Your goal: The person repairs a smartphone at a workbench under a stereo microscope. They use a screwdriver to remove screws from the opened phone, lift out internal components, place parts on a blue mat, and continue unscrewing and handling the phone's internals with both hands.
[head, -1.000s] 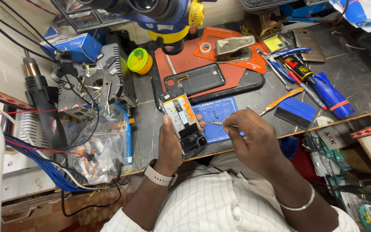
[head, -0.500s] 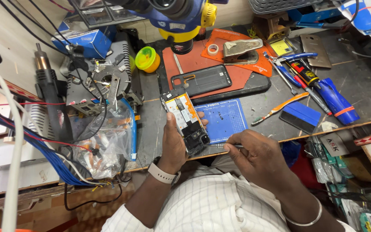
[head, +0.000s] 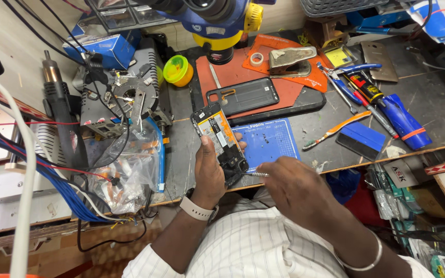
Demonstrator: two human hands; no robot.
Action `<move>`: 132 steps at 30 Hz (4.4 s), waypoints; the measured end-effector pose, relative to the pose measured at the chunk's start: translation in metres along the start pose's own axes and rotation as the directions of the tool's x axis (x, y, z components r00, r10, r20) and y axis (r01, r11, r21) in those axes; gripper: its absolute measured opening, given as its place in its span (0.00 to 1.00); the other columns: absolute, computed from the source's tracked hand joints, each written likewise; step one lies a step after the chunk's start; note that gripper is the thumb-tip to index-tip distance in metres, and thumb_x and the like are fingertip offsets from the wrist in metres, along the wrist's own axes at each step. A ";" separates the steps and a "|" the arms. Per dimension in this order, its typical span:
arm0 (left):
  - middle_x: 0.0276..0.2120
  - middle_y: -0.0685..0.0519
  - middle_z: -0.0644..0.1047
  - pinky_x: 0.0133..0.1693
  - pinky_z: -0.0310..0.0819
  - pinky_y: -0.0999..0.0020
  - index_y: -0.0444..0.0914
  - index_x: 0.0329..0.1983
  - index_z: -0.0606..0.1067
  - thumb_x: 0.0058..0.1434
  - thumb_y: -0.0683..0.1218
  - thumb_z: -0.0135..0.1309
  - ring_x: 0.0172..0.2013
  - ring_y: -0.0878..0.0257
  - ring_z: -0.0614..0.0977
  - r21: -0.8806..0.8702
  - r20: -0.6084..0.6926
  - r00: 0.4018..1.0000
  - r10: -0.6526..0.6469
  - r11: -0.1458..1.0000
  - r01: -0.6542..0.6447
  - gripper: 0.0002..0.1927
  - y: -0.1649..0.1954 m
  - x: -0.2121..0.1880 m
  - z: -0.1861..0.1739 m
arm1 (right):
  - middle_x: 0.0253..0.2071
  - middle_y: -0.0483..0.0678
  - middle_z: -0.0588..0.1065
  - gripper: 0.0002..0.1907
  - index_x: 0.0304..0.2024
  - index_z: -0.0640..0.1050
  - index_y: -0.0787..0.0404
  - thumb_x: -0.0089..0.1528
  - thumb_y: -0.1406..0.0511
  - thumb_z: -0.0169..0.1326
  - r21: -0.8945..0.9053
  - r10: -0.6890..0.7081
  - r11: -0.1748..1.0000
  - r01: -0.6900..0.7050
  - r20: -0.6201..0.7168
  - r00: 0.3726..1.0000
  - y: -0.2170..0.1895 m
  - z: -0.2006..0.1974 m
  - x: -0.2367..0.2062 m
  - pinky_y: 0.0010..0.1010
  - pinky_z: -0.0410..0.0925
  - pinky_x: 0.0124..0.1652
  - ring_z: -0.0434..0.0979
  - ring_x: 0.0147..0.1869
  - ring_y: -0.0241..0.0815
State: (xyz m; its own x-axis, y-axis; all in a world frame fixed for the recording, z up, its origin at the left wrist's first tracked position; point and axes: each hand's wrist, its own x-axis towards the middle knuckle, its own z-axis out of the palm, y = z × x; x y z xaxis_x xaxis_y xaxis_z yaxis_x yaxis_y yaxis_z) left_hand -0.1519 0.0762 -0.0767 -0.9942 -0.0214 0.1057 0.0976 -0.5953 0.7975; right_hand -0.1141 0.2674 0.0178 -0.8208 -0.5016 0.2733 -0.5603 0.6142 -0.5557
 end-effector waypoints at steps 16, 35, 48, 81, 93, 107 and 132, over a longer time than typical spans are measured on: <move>0.48 0.42 0.80 0.49 0.82 0.61 0.30 0.59 0.69 0.71 0.69 0.32 0.46 0.58 0.83 0.026 -0.026 1.000 0.004 1.000 -0.004 0.39 0.001 0.000 -0.006 | 0.35 0.51 0.78 0.12 0.50 0.81 0.59 0.64 0.66 0.56 -0.110 0.186 0.978 -0.179 0.049 0.981 -0.006 0.003 0.003 0.39 0.73 0.39 0.81 0.37 0.49; 0.49 0.41 0.79 0.49 0.82 0.60 0.29 0.61 0.68 0.71 0.68 0.32 0.48 0.56 0.83 0.002 -0.012 1.000 -0.001 1.000 0.001 0.39 0.001 0.000 -0.006 | 0.39 0.52 0.80 0.06 0.39 0.79 0.63 0.59 0.70 0.59 0.046 0.033 0.999 -0.024 -0.211 0.977 0.011 -0.008 -0.001 0.30 0.75 0.41 0.84 0.42 0.45; 0.52 0.37 0.78 0.54 0.81 0.57 0.26 0.62 0.68 0.75 0.66 0.29 0.51 0.52 0.84 0.040 0.196 0.978 -0.078 0.997 0.071 0.39 0.001 -0.001 -0.004 | 0.37 0.53 0.79 0.07 0.40 0.78 0.66 0.60 0.73 0.60 0.058 0.035 0.998 -0.019 -0.297 0.954 0.021 0.004 0.015 0.32 0.73 0.38 0.83 0.39 0.46; 0.49 0.41 0.78 0.51 0.81 0.59 0.29 0.62 0.67 0.73 0.67 0.31 0.49 0.55 0.83 -0.086 -0.003 0.999 0.044 0.995 -0.044 0.38 -0.004 -0.003 -0.004 | 0.38 0.53 0.79 0.11 0.41 0.78 0.66 0.58 0.69 0.61 -0.053 -0.153 0.988 0.147 -0.127 0.980 -0.015 0.009 -0.003 0.36 0.73 0.40 0.81 0.40 0.51; 0.52 0.42 0.78 0.53 0.80 0.60 0.31 0.62 0.67 0.72 0.68 0.30 0.51 0.57 0.81 -0.040 -0.071 0.991 0.115 0.992 -0.118 0.38 -0.004 -0.003 -0.002 | 0.35 0.54 0.79 0.14 0.48 0.80 0.60 0.61 0.64 0.60 -0.064 0.118 0.991 -0.120 -0.024 0.993 -0.017 0.003 0.016 0.40 0.73 0.40 0.81 0.39 0.52; 0.52 0.43 0.77 0.54 0.79 0.60 0.31 0.62 0.66 0.73 0.68 0.30 0.52 0.57 0.81 -0.035 -0.077 0.988 0.132 0.990 -0.135 0.38 -0.005 0.001 -0.003 | 0.41 0.57 0.78 0.11 0.44 0.78 0.65 0.59 0.68 0.59 -0.036 -0.098 0.995 0.094 -0.129 0.987 -0.019 0.004 0.016 0.39 0.73 0.42 0.80 0.44 0.54; 0.51 0.40 0.77 0.50 0.81 0.59 0.32 0.64 0.65 0.74 0.66 0.30 0.51 0.53 0.82 -0.170 0.010 1.000 0.017 0.985 -0.015 0.36 -0.008 0.001 -0.002 | 0.38 0.50 0.80 0.07 0.36 0.79 0.63 0.55 0.74 0.61 0.142 -0.043 0.988 0.066 -0.160 0.986 -0.005 0.000 -0.001 0.28 0.75 0.34 0.83 0.36 0.40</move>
State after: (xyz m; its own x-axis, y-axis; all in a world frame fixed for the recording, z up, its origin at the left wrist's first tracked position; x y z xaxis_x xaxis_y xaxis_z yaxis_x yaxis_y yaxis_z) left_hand -0.1538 0.0793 -0.0841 -0.9919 -0.0236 0.1247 0.1031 -0.7229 0.6832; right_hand -0.1100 0.2649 0.0204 -0.8030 -0.4236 0.4192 -0.5921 0.4870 -0.6421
